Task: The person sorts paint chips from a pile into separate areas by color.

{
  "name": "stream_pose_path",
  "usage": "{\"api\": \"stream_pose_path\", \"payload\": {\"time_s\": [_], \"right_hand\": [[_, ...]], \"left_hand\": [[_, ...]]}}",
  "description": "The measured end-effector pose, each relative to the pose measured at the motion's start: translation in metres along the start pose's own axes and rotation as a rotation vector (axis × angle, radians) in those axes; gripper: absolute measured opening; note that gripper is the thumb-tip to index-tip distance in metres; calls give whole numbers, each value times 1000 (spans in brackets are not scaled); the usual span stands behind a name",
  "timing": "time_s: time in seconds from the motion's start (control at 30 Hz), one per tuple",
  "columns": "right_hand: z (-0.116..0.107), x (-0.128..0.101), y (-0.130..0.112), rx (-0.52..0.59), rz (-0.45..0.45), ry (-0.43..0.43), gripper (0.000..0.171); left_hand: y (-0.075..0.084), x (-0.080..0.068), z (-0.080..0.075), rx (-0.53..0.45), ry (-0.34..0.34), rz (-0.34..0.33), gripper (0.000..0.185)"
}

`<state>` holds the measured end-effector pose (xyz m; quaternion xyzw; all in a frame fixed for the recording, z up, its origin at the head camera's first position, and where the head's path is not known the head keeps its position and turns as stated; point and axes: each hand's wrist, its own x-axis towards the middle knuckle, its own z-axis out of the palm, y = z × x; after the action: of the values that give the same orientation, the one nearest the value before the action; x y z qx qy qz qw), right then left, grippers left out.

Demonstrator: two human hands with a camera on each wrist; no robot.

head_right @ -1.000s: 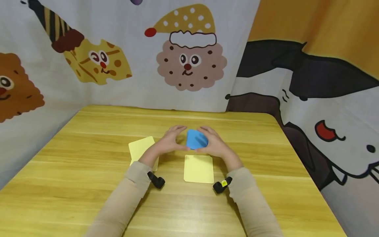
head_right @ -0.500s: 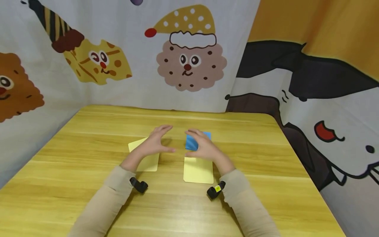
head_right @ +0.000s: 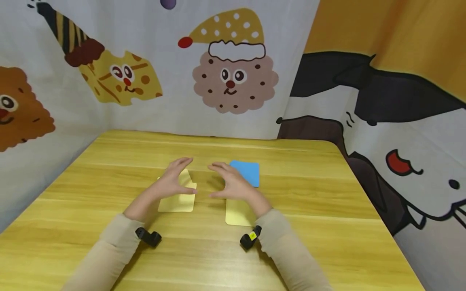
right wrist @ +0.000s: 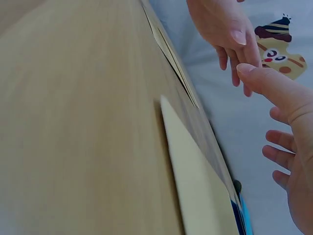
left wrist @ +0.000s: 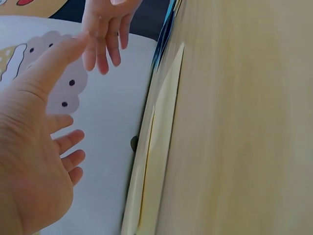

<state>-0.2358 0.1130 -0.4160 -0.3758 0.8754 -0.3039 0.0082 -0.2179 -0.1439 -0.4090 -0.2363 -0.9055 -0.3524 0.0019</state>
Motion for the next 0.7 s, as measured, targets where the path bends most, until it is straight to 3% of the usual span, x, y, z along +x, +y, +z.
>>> {"api": "stream_pose_path", "payload": {"time_s": [0.37,0.7], "right_hand": [[25,27,-11,-31,19,-46,95],[45,48,-21,-18,58,-147,98]], "left_hand": [[-29,-29,-17,64,-26,-14,107],[-47,-44,-24,88,4,-97,107]]}}
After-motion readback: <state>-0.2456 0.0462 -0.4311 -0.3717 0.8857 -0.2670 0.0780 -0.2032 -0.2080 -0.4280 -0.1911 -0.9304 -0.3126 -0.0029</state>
